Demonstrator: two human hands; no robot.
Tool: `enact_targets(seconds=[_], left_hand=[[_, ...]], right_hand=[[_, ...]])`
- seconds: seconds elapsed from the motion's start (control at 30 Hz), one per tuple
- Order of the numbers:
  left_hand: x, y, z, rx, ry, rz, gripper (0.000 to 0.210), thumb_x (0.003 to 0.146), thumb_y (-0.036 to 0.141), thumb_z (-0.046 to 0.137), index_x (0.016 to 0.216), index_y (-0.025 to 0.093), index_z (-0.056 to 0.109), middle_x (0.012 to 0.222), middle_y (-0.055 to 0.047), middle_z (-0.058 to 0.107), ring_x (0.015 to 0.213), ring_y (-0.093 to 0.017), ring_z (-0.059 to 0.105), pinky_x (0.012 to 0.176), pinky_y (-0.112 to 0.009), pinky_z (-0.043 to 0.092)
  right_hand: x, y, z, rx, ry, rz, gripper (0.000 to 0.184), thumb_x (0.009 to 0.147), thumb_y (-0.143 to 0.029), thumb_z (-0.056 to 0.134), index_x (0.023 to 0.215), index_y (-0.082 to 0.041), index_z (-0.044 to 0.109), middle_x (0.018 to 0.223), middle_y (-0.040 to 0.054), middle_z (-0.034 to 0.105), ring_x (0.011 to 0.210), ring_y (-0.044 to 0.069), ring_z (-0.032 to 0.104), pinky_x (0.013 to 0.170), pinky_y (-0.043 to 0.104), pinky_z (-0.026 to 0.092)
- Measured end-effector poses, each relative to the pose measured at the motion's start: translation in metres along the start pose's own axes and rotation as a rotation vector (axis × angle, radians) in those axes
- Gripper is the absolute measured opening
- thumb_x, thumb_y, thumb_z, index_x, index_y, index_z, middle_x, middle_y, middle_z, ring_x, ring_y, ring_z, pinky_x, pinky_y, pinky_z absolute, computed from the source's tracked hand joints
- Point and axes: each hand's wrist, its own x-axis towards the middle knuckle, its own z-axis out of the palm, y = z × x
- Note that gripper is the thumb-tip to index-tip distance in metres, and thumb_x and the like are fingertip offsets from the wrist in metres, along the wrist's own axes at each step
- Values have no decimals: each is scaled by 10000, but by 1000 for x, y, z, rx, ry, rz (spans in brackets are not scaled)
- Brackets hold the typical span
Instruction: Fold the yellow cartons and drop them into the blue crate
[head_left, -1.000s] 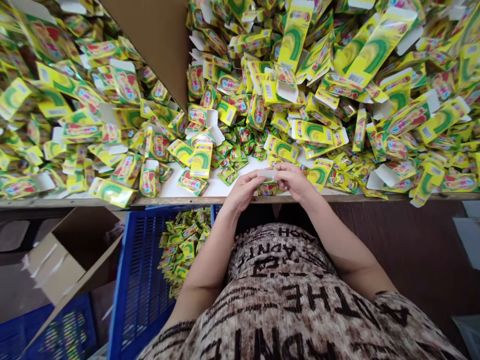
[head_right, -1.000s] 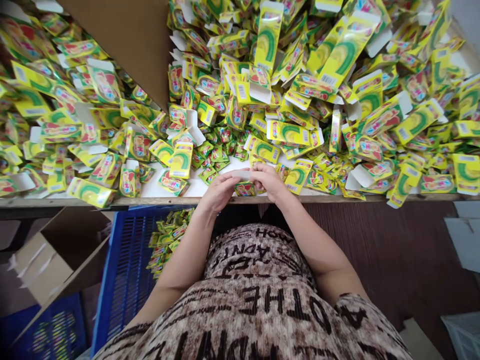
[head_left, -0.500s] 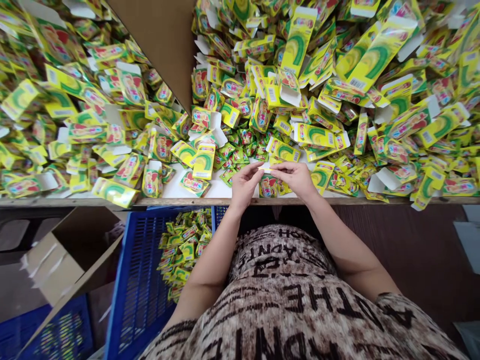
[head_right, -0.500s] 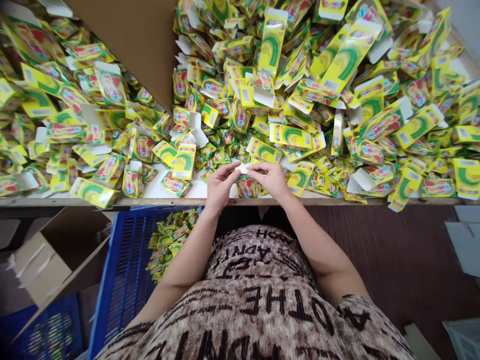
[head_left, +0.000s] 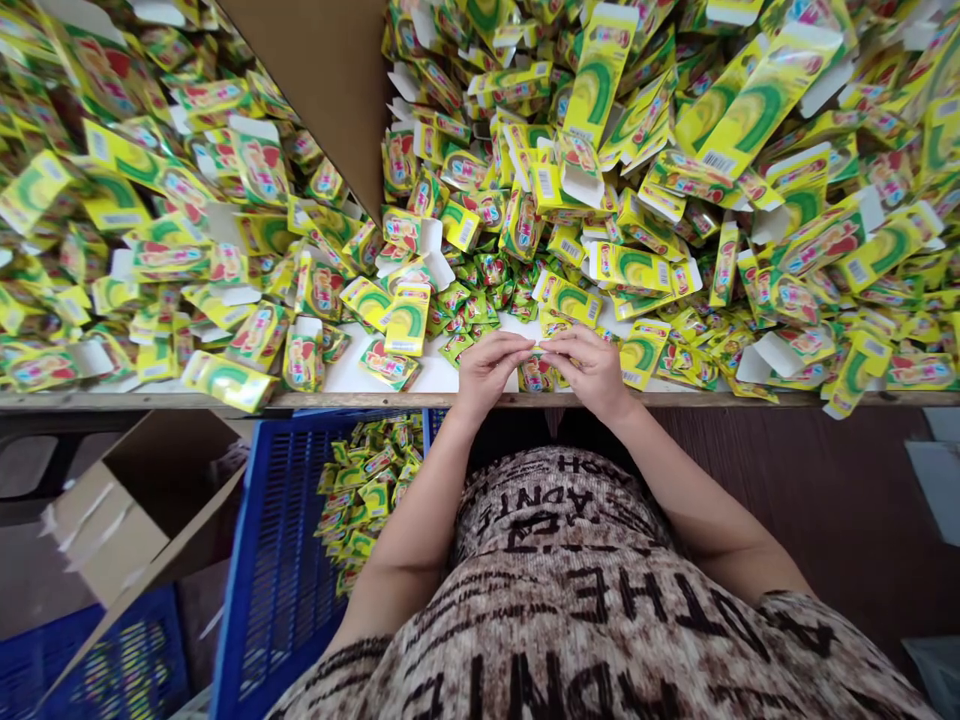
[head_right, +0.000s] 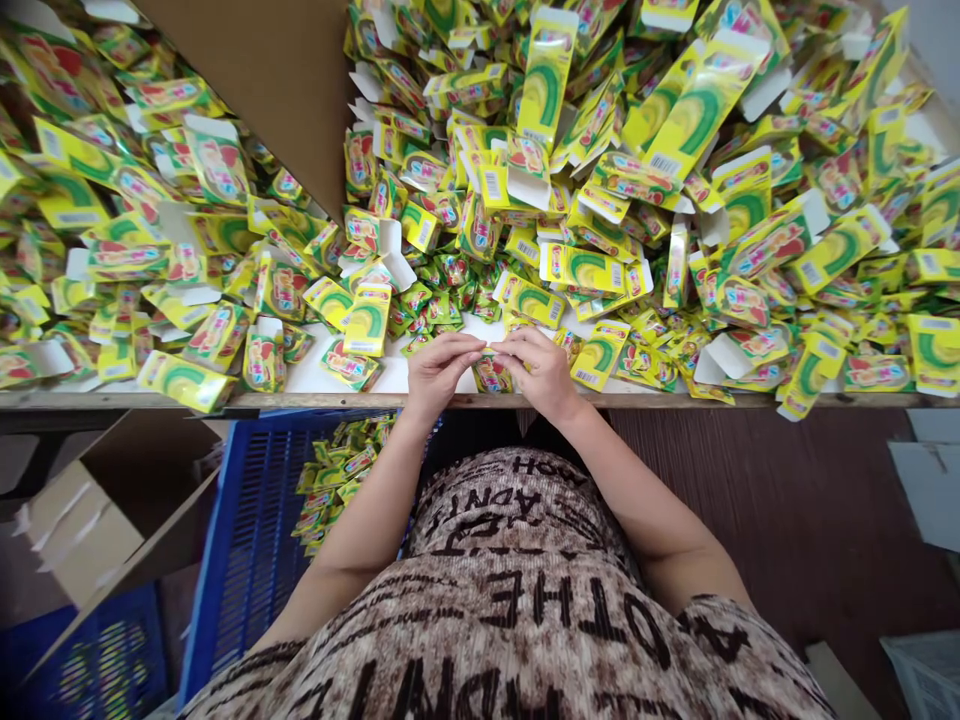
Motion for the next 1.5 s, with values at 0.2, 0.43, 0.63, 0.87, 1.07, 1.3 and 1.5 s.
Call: enact_targets(seconds=[0.2,0.43,0.63,0.87,1.07,1.3,1.5], left_hand=[[-8,-5,0,-138,-14,-129,385,761,362,823,1117,242,742,1026,-77,756,925,-193,715,828,-334,592],[-12,-7,1,-124,18,-111,318,766,333,821,1062,226,772,1056,-75,769,972,-203,726,904,-352,595],[-10,-12,0,-36,-17,-7,240,805,303,788,1031,225,769,1013,-71,756,977,-183,705,845,-300,590],[-11,-20,2,3,-111,10,292,827,313,764,1101,216,738,1052,-82,748,948,-177,707,795,-276,582],[-11,-9,-4,-4,77,-18,205,815,305,769,1010,242,780,987,-54,762,908,-175,702,838,-301,558],[-87,18,-145,114,-100,-675,343,661,430,844,901,194,775,886,-58,755,776,-203,685,725,-297,551],[-159,13,-201,521,60,-1047,584,465,627,843,819,172,751,822,-87,766,802,-292,709,747,-386,570]], right_hand=[[0,2,-4,-8,-43,-9,168,895,-350,689,1003,-246,764,1001,63,707,935,195,662,819,350,565],[2,8,-2,71,10,-31,198,853,-377,743,985,-232,772,939,60,704,787,167,646,672,305,555],[-3,8,2,13,33,-92,144,905,-300,679,1010,-263,771,977,58,686,920,189,664,797,346,576],[-17,9,8,-102,23,-115,218,969,-279,564,1094,-279,743,1103,69,664,1049,187,650,952,358,550],[-5,23,-29,-247,-70,27,288,942,-204,531,1168,-214,708,1097,91,676,1017,226,639,939,401,546],[0,25,-37,-675,-490,42,329,748,-209,784,1054,-126,692,1175,170,631,1124,350,515,975,463,460],[32,11,14,-362,-554,246,285,846,-269,713,1108,-168,668,954,68,705,883,235,630,791,327,467]])
